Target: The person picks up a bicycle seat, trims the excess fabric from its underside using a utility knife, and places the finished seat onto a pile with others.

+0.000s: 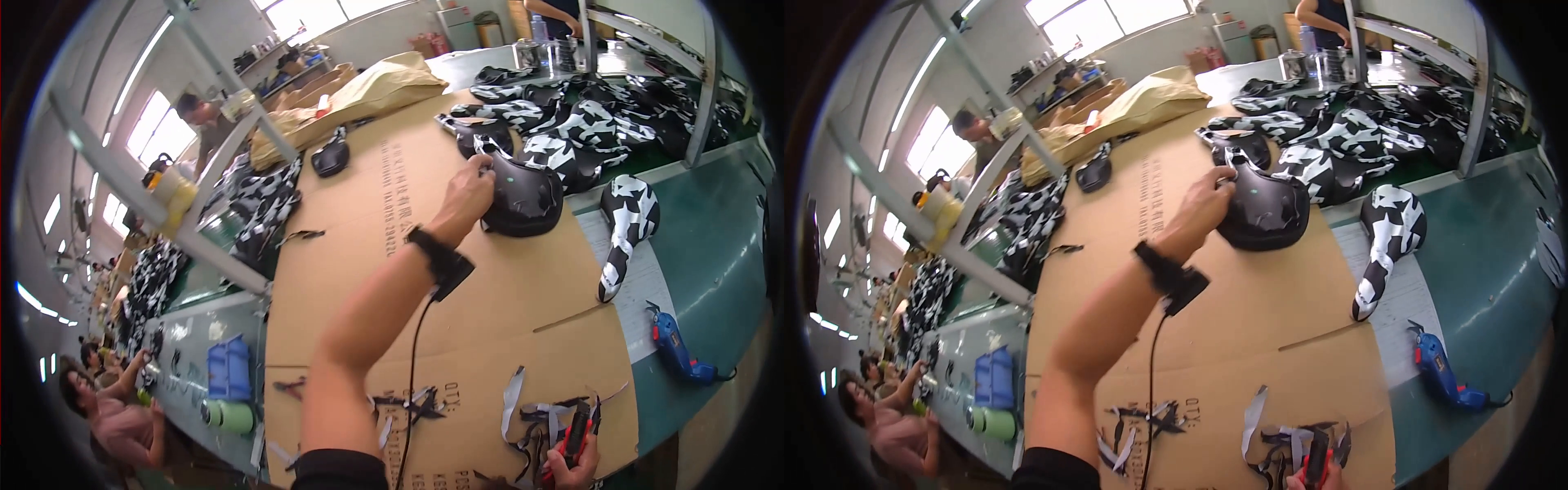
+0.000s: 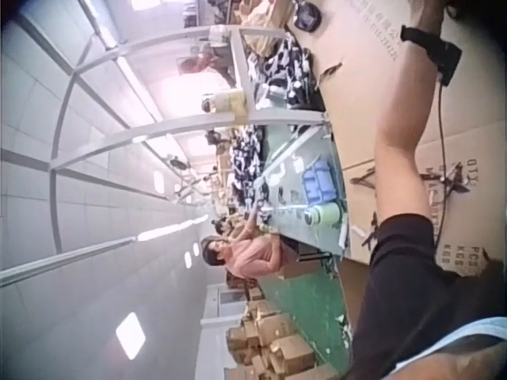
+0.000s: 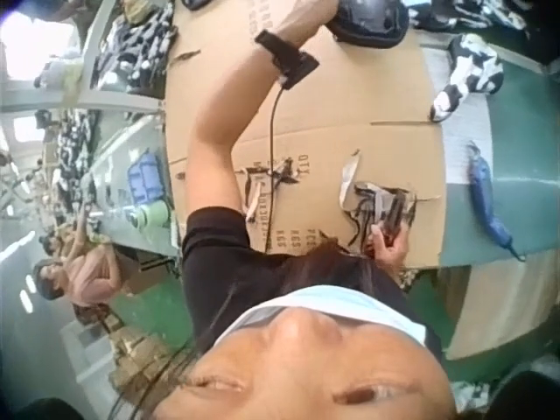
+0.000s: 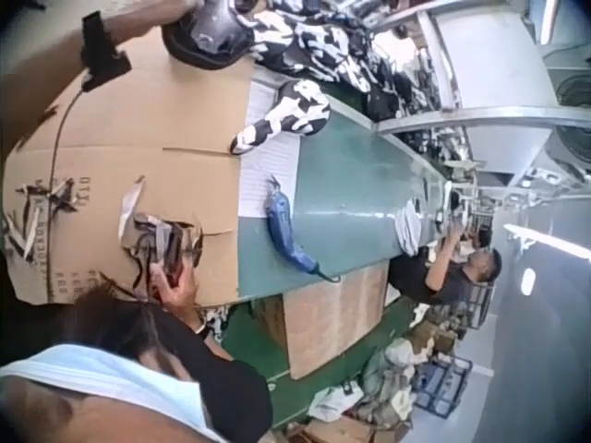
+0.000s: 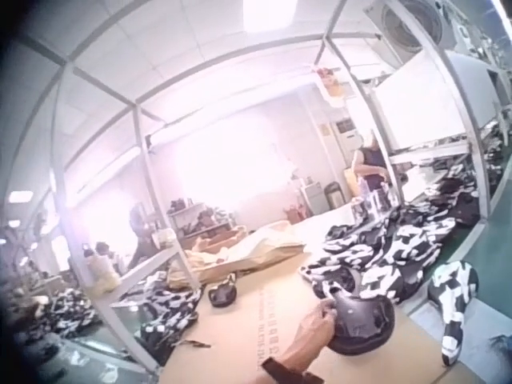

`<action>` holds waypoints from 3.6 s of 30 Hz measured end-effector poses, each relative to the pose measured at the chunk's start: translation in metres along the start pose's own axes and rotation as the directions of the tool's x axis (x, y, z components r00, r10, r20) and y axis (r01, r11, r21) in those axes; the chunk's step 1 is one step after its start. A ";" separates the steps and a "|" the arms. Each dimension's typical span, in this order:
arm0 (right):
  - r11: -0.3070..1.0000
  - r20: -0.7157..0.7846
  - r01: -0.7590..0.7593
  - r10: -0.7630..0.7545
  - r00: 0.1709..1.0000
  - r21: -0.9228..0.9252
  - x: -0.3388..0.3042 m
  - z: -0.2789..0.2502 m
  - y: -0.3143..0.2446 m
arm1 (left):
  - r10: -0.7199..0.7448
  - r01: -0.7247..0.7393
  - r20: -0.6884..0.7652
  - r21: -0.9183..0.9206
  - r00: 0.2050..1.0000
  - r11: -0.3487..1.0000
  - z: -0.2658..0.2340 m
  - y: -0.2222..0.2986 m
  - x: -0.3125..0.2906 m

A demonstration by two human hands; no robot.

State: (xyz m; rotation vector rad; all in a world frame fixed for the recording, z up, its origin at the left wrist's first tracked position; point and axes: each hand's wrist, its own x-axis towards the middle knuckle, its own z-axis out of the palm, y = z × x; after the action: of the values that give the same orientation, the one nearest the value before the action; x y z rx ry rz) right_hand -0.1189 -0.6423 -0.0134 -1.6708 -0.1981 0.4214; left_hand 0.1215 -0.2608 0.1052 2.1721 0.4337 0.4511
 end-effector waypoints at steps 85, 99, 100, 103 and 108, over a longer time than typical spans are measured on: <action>0.960 0.506 0.221 -0.105 0.856 -0.174 -0.005 0.049 -0.078 | 0.211 -0.202 0.002 0.299 0.977 0.932 -0.014 0.006 -0.416; 0.508 0.762 0.700 -0.122 0.636 -0.503 -0.020 -0.006 -0.064 | 0.128 -0.121 -0.077 0.088 0.989 0.989 -0.010 -0.004 -0.419; 0.550 0.721 0.672 -0.170 0.672 -0.496 -0.029 -0.010 -0.060 | 0.107 -0.104 -0.082 0.040 0.991 0.994 -0.011 -0.004 -0.419; 0.642 0.620 0.573 -0.189 0.762 -0.509 -0.067 -0.012 -0.051 | 0.052 -0.062 -0.123 -0.079 0.991 0.995 -0.016 0.003 -0.421; 0.724 0.500 0.472 -0.202 0.842 -0.503 -0.051 0.012 -0.054 | 0.120 -0.139 -0.231 -0.069 0.966 0.988 -0.009 0.006 -0.401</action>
State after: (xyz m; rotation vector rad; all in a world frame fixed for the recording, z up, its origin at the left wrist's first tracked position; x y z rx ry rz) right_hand -0.1638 -0.6421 0.0463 -2.1012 -1.0577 0.4464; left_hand -0.2322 -0.4407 0.0489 2.0823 0.3891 0.7814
